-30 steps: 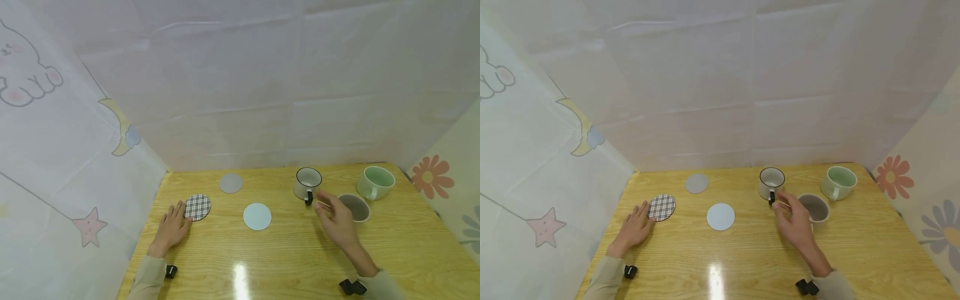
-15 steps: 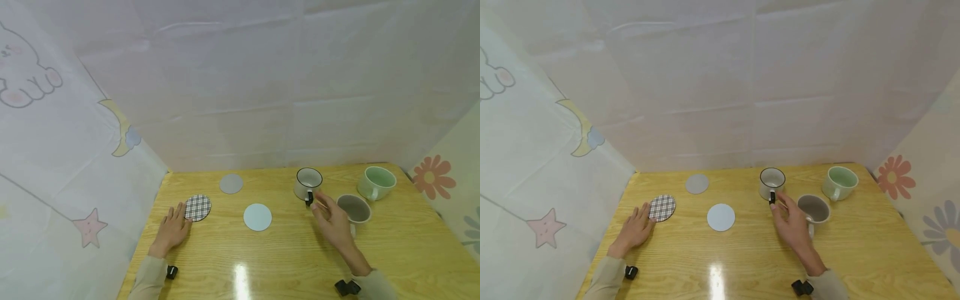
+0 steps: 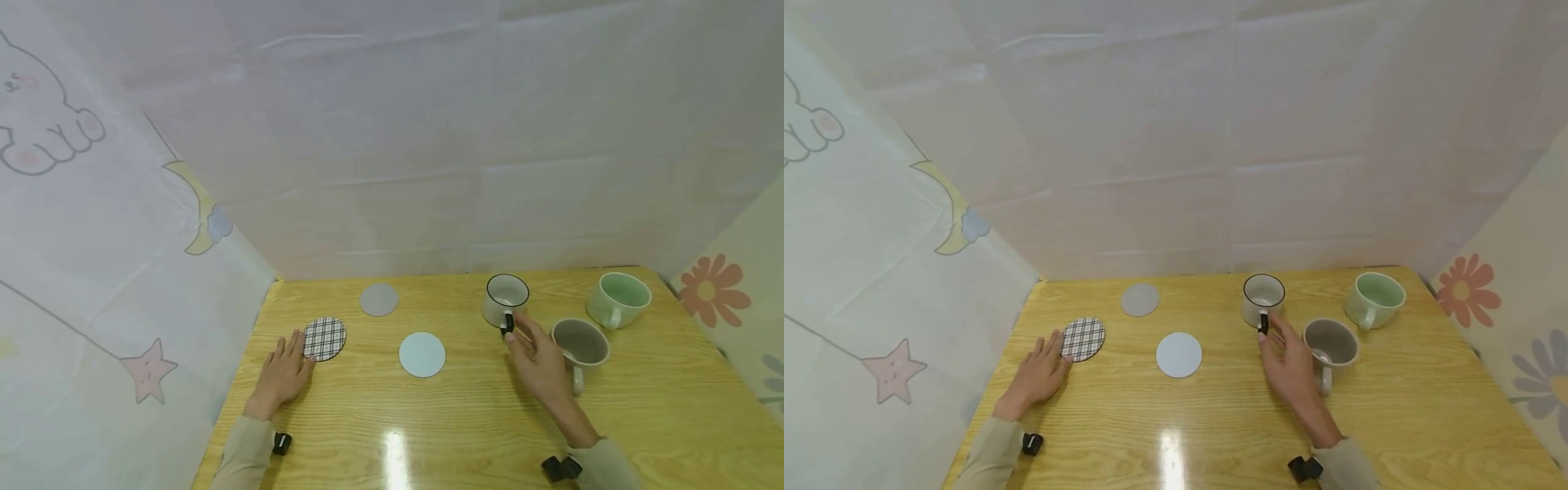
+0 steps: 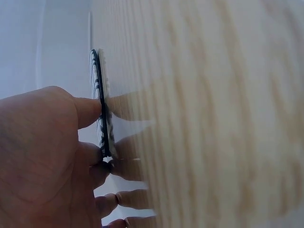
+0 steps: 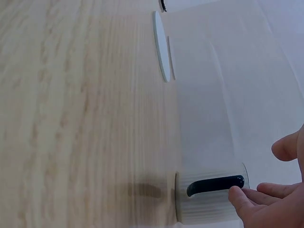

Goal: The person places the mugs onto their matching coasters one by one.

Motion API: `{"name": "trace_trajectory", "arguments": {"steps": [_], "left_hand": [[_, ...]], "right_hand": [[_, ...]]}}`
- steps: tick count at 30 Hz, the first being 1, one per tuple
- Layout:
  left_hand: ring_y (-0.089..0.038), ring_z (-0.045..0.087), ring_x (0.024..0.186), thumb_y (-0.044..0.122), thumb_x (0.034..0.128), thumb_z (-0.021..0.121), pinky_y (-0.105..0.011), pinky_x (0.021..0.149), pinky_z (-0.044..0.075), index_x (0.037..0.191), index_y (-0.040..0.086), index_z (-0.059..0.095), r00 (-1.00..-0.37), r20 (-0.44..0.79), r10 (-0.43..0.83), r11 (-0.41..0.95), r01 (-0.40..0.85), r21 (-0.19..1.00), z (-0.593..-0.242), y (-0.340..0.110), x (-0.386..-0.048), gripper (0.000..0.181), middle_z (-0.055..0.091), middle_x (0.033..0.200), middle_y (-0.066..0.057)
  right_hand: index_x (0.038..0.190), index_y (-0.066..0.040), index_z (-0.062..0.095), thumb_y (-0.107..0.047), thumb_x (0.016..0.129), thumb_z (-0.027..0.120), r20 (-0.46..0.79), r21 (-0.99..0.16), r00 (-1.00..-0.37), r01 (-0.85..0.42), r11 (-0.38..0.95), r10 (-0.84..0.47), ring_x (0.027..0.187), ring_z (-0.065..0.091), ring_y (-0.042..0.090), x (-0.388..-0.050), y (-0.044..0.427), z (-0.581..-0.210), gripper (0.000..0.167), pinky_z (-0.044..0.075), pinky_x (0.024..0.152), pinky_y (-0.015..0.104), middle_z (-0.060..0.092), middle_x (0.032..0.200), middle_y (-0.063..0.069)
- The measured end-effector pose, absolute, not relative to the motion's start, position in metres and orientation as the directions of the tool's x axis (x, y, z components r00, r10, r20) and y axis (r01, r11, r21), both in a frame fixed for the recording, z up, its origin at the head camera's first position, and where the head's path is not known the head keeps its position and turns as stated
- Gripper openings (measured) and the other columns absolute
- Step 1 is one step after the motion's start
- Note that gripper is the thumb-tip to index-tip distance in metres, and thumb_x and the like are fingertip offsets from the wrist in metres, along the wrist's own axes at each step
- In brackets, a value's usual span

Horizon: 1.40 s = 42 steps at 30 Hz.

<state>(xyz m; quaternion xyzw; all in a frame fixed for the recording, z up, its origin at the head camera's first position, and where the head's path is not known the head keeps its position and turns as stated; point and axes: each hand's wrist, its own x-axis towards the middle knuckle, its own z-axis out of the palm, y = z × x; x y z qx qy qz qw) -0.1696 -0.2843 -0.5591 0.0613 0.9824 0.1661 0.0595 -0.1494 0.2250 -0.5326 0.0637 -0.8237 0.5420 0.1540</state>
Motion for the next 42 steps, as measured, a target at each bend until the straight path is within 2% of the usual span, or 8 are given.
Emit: {"name": "trace_trajectory", "arguments": {"steps": [9, 16, 21, 28, 36, 39, 42], "left_hand": [[-0.058, 0.015, 0.158, 0.031, 0.1152, 0.047, -0.077, 0.124, 0.020, 0.166, -0.008, 0.021, -0.983, -0.102, 0.151, 0.937, 0.110, 0.331, -0.552, -0.284, -0.168, 0.069, 0.021, 0.174, -0.029], [-0.058, 0.016, 0.158, 0.032, 0.1150, 0.048, -0.077, 0.124, 0.021, 0.166, -0.007, 0.022, -0.983, -0.097, 0.155, 0.938, 0.115, 0.327, -0.552, -0.284, -0.168, 0.070, 0.021, 0.174, -0.028], [-0.059, 0.017, 0.158, 0.031, 0.1147, 0.048, -0.077, 0.123, 0.022, 0.166, -0.009, 0.023, -0.983, -0.098, 0.154, 0.941, 0.115, 0.317, -0.551, -0.284, -0.166, 0.070, 0.022, 0.173, -0.029], [-0.059, 0.016, 0.158, 0.031, 0.1148, 0.048, -0.077, 0.124, 0.021, 0.166, -0.009, 0.023, -0.983, -0.108, 0.151, 0.938, 0.108, 0.330, -0.552, -0.284, -0.167, 0.070, 0.021, 0.173, -0.030], [-0.059, 0.016, 0.158, 0.032, 0.1148, 0.048, -0.077, 0.123, 0.022, 0.166, -0.009, 0.022, -0.982, -0.109, 0.156, 0.938, 0.113, 0.328, -0.553, -0.284, -0.171, 0.070, 0.021, 0.173, -0.029], [-0.059, 0.016, 0.158, 0.032, 0.1149, 0.047, -0.076, 0.124, 0.022, 0.166, -0.009, 0.023, -0.982, -0.108, 0.155, 0.937, 0.111, 0.331, -0.552, -0.284, -0.171, 0.070, 0.021, 0.173, -0.029], [-0.059, 0.016, 0.158, 0.031, 0.1145, 0.048, -0.077, 0.124, 0.022, 0.166, -0.009, 0.023, -0.983, -0.105, 0.153, 0.936, 0.110, 0.335, -0.552, -0.284, -0.170, 0.070, 0.021, 0.173, -0.029]], "right_hand": [[0.154, 0.011, 0.045, -0.004, 0.107, 0.062, 0.326, -0.888, -0.941, -0.272, 0.371, 0.089, 0.130, 0.060, 0.054, -0.153, 0.218, -0.542, 0.053, 0.048, 0.095, 0.003, 0.055, 0.149, 0.036], [0.155, 0.012, 0.041, -0.003, 0.107, 0.061, 0.260, -0.910, -0.962, -0.214, 0.355, 0.086, 0.132, 0.058, 0.056, -0.155, 0.218, -0.548, 0.054, 0.045, 0.095, 0.000, 0.050, 0.152, 0.037], [0.154, 0.012, 0.042, -0.007, 0.108, 0.060, 0.224, -0.917, -0.970, -0.176, 0.359, 0.097, 0.133, 0.059, 0.054, -0.158, 0.216, -0.548, 0.053, 0.044, 0.096, -0.001, 0.054, 0.147, 0.037], [0.151, 0.011, 0.048, -0.012, 0.110, 0.060, 0.197, -0.917, -0.974, -0.143, 0.372, 0.114, 0.128, 0.063, 0.045, -0.163, 0.216, -0.552, 0.048, 0.046, 0.094, 0.000, 0.063, 0.139, 0.032], [0.140, 0.007, 0.060, -0.015, 0.109, 0.061, 0.143, -0.914, -0.980, -0.077, 0.399, 0.138, 0.124, 0.068, 0.046, -0.172, 0.218, -0.558, 0.038, 0.048, 0.088, 0.003, 0.066, 0.138, 0.031], [0.133, 0.003, 0.066, -0.019, 0.109, 0.063, 0.121, -0.899, -0.978, -0.036, 0.437, 0.170, 0.118, 0.072, 0.037, -0.173, 0.218, -0.559, 0.033, 0.048, 0.085, 0.005, 0.069, 0.136, 0.028], [0.128, -0.001, 0.070, -0.022, 0.108, 0.064, 0.112, -0.880, -0.973, -0.005, 0.474, 0.199, 0.102, 0.072, 0.019, -0.175, 0.218, -0.560, 0.030, 0.048, 0.080, 0.009, 0.074, 0.124, 0.023]]}}
